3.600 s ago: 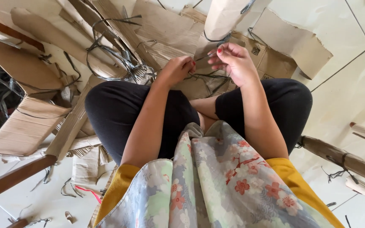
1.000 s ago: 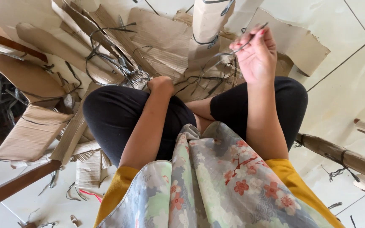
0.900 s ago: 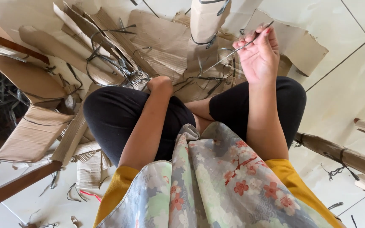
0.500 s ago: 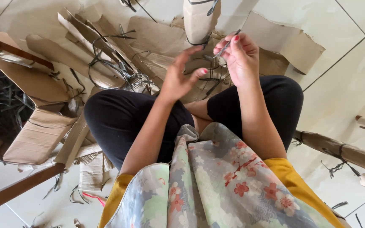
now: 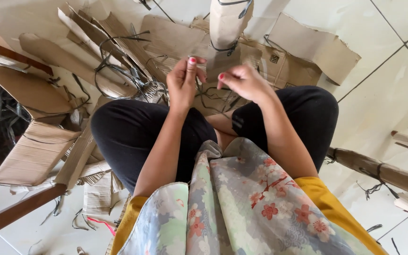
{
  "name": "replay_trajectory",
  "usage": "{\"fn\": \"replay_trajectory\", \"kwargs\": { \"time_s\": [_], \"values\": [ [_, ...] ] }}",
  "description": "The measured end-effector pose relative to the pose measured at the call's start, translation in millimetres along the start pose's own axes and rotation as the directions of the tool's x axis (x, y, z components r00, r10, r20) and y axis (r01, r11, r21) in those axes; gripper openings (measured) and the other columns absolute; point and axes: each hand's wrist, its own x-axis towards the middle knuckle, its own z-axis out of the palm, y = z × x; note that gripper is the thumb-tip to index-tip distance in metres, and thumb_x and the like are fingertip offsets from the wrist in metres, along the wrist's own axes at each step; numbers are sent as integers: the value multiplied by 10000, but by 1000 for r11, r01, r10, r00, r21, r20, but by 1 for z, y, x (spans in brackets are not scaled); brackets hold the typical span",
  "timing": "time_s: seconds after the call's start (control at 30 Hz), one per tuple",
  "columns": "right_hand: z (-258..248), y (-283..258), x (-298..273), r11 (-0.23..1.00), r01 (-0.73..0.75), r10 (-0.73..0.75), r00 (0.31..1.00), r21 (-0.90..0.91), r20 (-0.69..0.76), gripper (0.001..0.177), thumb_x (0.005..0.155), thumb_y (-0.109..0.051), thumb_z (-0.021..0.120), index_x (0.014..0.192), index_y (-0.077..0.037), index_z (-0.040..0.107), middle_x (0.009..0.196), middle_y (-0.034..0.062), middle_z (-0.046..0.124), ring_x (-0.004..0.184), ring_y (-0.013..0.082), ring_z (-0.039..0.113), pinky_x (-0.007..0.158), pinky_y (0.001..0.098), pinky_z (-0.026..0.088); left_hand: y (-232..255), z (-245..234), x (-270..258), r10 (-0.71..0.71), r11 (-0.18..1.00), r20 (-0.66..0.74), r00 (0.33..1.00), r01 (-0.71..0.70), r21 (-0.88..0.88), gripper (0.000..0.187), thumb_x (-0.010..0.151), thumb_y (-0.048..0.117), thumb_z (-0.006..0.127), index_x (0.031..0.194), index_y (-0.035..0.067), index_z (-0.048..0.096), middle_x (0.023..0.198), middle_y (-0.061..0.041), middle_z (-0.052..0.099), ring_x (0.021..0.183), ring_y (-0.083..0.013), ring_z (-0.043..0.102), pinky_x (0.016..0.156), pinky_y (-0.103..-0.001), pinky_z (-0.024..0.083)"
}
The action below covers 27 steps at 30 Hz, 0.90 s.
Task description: Wrapping wooden chair legs with cardboard and securing them with plastic ties for protection.
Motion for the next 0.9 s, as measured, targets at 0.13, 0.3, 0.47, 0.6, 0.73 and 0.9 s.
{"fn": "replay_trajectory", "kwargs": {
  "time_s": [0.13,0.3,0.47,0.6,0.73,0.9],
  "values": [
    [37,60,32,909,-174,201,979,-378,32,246,1000,-277,607,880,-150,780,686,155,693,724,375,668,735,485,534,-11,-7,4,87,983,-55,995,-95,-154,330,1123,188,441,1051,14,713,552,-86,618,651,-184,660,763,-294,545],
    [81,149,64,505,-245,478,878,-828,32,299,946,-423,667,982,-164,812,899,71,783,945,306,766,863,524,576,-9,-9,3,128,967,-52,990,-137,-217,348,1126,178,431,1052,-39,692,539,-100,597,632,-209,678,762,-327,567],
    [51,38,27,816,50,-21,998,-575,57,224,1034,-263,555,1117,-174,743,1032,143,763,1047,390,705,959,527,474,-21,-14,1,115,962,-24,993,-117,-247,357,1124,180,424,1031,-22,702,528,-96,597,611,-202,679,744,-307,549],
    [28,25,26,928,367,-372,901,-65,-223,232,1099,-189,576,1244,-90,729,1093,143,752,1022,309,717,949,444,537,-27,-12,1,82,973,82,993,-62,-224,387,1126,227,413,970,33,709,550,-82,628,635,-189,700,754,-295,527],
    [40,-24,13,899,389,-344,912,204,-222,359,1092,-340,581,1278,-54,695,1102,120,758,997,185,687,950,406,542,-34,-1,-4,42,977,221,974,6,-213,374,1122,237,437,947,53,712,572,-69,639,639,-194,674,780,-334,518],
    [44,15,23,905,288,-153,907,312,-392,247,1091,-201,567,1011,-30,726,922,178,742,400,159,584,320,239,495,-63,20,-19,-25,1000,383,923,29,-5,315,1085,234,546,863,92,719,693,-120,704,724,-261,677,774,-370,523]
  ]
}}
